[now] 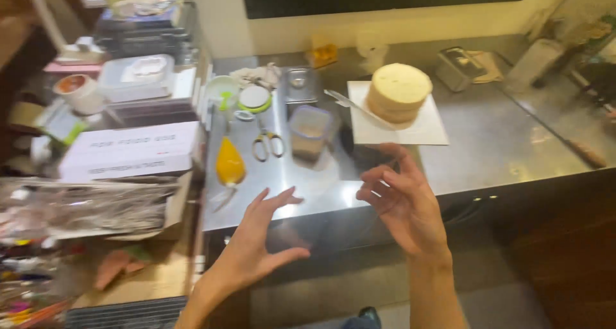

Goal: Wrapping a plastic acetate collar around a cake and cutting it to size with scissors.

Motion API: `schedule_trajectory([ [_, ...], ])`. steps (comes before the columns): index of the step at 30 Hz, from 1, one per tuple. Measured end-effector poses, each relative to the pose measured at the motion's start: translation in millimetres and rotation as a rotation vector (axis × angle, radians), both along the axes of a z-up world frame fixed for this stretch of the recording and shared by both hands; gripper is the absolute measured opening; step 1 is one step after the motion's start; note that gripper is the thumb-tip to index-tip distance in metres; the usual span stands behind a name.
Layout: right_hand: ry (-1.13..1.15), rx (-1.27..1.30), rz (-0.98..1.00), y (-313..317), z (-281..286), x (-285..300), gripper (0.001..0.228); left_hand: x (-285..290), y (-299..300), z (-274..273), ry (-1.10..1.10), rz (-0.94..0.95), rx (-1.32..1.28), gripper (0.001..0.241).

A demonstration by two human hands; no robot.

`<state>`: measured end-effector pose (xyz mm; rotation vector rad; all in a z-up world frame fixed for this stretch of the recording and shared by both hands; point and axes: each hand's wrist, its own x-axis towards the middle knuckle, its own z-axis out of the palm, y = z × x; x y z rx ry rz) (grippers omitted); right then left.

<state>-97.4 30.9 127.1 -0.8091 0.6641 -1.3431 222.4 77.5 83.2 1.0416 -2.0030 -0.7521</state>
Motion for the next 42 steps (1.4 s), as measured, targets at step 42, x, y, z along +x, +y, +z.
schedule_trajectory([
  [42, 1.421, 0.132, -0.292, -552.6, -259.2, -284.7, 0.026, -254.7, -567.4, -107.8, -0.519, 0.255, -0.3, 0.032],
])
